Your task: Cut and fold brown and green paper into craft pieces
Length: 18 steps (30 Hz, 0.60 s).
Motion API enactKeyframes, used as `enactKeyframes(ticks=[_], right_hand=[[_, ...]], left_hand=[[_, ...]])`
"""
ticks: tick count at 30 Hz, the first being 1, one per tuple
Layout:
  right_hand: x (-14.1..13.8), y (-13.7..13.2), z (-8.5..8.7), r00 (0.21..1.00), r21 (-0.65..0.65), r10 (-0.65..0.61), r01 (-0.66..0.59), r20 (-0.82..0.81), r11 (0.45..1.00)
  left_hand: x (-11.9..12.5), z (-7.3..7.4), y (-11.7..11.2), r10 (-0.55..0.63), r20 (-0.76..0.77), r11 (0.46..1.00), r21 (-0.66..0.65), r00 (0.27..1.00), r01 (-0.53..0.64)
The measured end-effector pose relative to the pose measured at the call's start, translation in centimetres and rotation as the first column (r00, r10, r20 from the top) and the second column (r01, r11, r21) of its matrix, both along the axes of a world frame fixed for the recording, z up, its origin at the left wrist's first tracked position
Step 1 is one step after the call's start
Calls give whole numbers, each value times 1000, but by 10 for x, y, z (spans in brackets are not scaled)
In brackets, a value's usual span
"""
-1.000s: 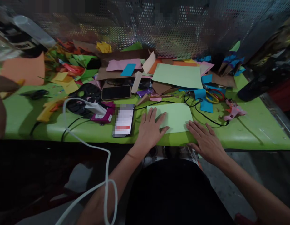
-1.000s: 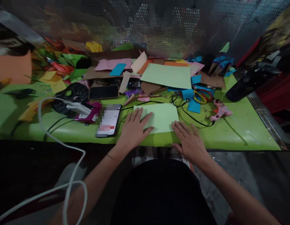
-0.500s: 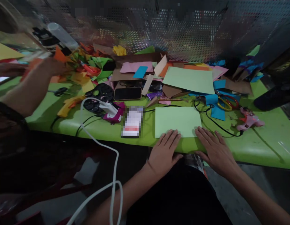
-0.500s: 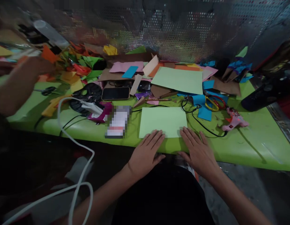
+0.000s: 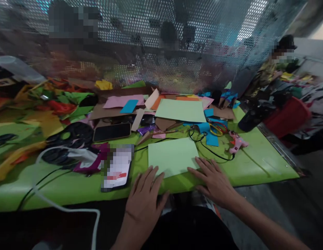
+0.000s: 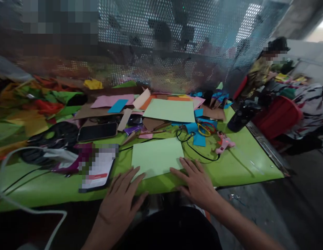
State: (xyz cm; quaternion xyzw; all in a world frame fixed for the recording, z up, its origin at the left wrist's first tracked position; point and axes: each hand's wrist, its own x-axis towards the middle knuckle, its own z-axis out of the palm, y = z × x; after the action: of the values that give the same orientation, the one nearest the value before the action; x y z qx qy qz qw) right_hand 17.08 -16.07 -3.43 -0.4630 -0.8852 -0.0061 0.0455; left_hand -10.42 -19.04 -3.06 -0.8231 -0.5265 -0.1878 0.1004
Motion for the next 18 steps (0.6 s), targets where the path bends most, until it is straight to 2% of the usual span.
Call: enactKeyframes(ticks=[3,5,8,11,15,18], right_hand=[[-2,0,4,1000,-24,11,-12,-7,1000],[-2,0,5,1000,-47,9,-10,-7,999],[4,-2,6,1000,-74,0,-1,-11,997],[15,-7,11,999,-59,-8,6,-33,998],[30,1,34,990,33,11,-7,-138,999],[33,35,58,982,133,21,4,-188,991]], left_hand=[[22,3,23,-128,-43,991,-33,991,126],[32,-3,34,-173,-58,984,-58,983,170],[33,-16,40,-168,-65,983,-81,984,162],[28,-25,33,-157,-55,984,-95,986,151],[26,-21,22,-160,-50,979,-139,986,152],[27,-16,21,-158,-41,969,-196,987,147]])
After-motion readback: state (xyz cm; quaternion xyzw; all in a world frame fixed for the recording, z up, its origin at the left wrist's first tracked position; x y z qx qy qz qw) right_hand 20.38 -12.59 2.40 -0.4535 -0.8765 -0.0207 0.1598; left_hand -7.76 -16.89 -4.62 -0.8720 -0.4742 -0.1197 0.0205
